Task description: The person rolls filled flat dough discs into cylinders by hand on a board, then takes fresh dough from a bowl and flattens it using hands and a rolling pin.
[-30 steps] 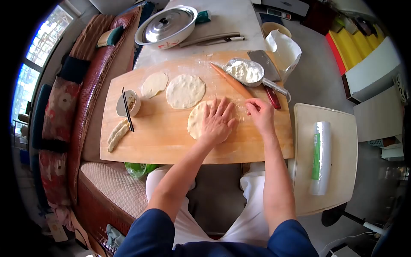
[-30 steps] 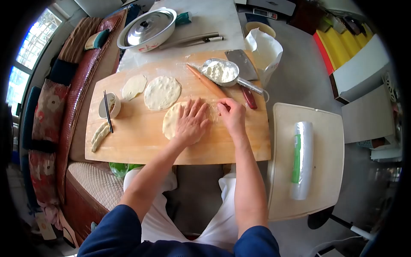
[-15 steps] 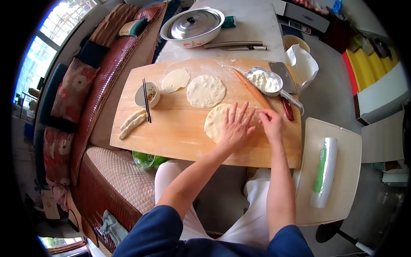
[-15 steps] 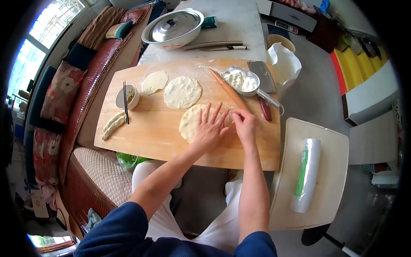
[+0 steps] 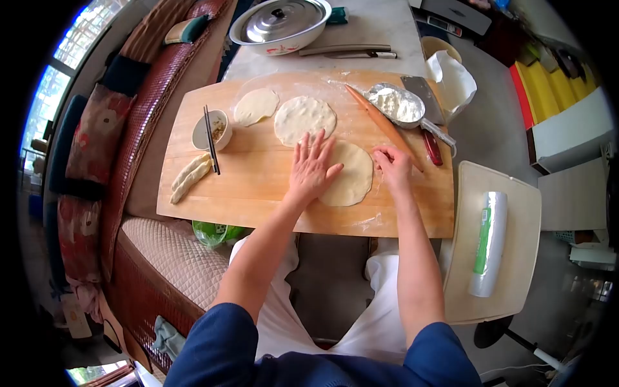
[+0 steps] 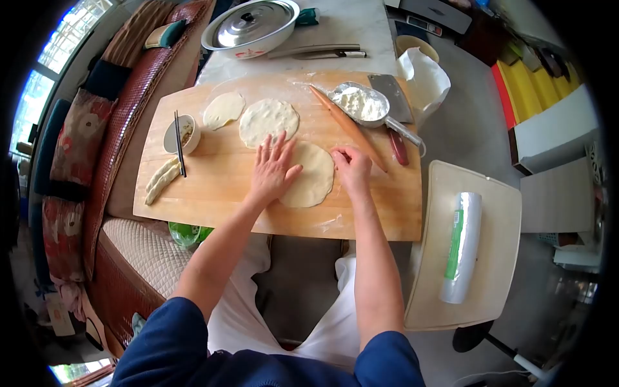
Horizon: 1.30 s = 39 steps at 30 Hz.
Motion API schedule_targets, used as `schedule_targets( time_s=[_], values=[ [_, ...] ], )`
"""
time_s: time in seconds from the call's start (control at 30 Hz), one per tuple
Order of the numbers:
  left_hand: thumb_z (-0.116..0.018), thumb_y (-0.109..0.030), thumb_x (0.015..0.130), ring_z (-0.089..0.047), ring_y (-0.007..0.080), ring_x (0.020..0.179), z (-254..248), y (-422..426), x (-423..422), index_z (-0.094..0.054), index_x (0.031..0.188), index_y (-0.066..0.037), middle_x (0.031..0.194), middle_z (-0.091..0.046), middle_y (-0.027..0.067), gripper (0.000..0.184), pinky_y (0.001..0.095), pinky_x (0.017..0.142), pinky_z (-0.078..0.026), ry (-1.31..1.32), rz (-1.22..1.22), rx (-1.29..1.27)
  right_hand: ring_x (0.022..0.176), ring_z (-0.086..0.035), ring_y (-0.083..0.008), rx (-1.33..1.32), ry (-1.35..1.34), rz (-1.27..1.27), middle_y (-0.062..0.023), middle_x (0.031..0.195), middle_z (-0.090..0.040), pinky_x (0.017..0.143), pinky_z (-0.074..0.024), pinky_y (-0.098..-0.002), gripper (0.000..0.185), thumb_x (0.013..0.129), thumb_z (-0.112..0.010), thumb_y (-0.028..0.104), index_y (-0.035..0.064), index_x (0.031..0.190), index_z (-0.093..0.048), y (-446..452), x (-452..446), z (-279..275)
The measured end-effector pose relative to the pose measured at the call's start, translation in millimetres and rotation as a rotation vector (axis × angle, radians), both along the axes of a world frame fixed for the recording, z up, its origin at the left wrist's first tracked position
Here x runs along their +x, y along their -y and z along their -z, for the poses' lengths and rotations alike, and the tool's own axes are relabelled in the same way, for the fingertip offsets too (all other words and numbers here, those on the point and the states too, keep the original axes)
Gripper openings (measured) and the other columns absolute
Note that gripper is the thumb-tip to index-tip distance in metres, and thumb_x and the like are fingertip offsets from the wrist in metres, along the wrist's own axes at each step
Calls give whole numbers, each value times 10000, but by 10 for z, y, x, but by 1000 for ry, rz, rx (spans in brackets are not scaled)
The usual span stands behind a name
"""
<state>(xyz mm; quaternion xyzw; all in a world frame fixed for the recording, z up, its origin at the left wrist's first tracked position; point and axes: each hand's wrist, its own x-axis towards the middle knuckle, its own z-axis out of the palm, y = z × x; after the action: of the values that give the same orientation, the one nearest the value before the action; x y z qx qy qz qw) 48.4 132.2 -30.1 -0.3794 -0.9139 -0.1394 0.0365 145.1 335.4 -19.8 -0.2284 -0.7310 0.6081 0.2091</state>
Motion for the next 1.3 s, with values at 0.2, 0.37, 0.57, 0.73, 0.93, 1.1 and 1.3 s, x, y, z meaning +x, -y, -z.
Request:
schedule_targets(
  time_s=[0.2, 0.37, 0.57, 0.73, 0.93, 1.1, 1.3],
  values=[
    [-458, -517, 970, -166, 324, 1511, -229, -147, -203, -275, 1560, -164, 1634, -235, 48, 711, 497, 1223, -109, -21, 8, 91, 681, -710, -148, 59, 68, -2, -97, 781, -730, 622, -563, -287, 171, 909, -587, 56, -5, 995, -722, -41, -143, 51],
    [-464, -539, 960, -169, 290, 1515, -7, -141, -103, -298, 1546, -109, 1624, -258, 62, 746, 492, 1228, -95, 14, 76, -77, 709, -684, -131, 39, 212, -67, -91, 849, -719, 650, -577, -264, 201, 934, -581, 24, -46, 1086, -692, 54, -178, 235],
    [-463, -527, 972, -175, 298, 1512, 71, -174, -247, -300, 1538, -78, 1622, -259, 78, 740, 500, 1222, -112, 15, 83, -48, 718, -700, -156, 64, 165, -24, -103, 859, -728, 669, -574, -285, 183, 916, -599, 35, -24, 1054, -704, 0, -264, 177],
    [-476, -505, 973, -154, 316, 1515, -165, -208, -243, -274, 1547, -74, 1634, -227, 84, 746, 515, 1221, -111, -97, 124, -97, 794, -717, -265, 297, 111, 7, -143, 895, -726, 743, -566, -356, 165, 872, -624, 45, 14, 1004, -718, 75, -237, 191],
    [-509, -460, 971, -209, 327, 1496, 41, -227, -73, -388, 1508, -138, 1616, -279, 73, 638, 517, 1213, -138, 91, 180, -12, 855, -677, -316, 452, 10, -11, -156, 913, -691, 782, -545, -410, 129, 840, -629, 15, 10, 939, -710, 215, -245, 212],
    [-697, -65, 814, -508, 352, 1234, -13, 300, -530, -638, 1197, -112, 1314, -578, 110, 390, 446, 1013, -429, 7, -240, 513, 901, -639, -325, 627, 32, -44, -134, 925, -655, 808, -522, -423, 144, 798, -688, 18, 26, 939, -713, 234, -305, 164],
    [-663, -5, 780, -616, 358, 963, -53, 391, -326, -688, 1007, -24, 1069, -623, 163, 229, 421, 821, -513, 241, -272, 588, 964, -624, -332, 824, 219, -17, -134, 1013, -626, 848, -507, -423, 271, 770, -752, 53, 37, 1034, -697, 322, -384, 27]
  ],
)
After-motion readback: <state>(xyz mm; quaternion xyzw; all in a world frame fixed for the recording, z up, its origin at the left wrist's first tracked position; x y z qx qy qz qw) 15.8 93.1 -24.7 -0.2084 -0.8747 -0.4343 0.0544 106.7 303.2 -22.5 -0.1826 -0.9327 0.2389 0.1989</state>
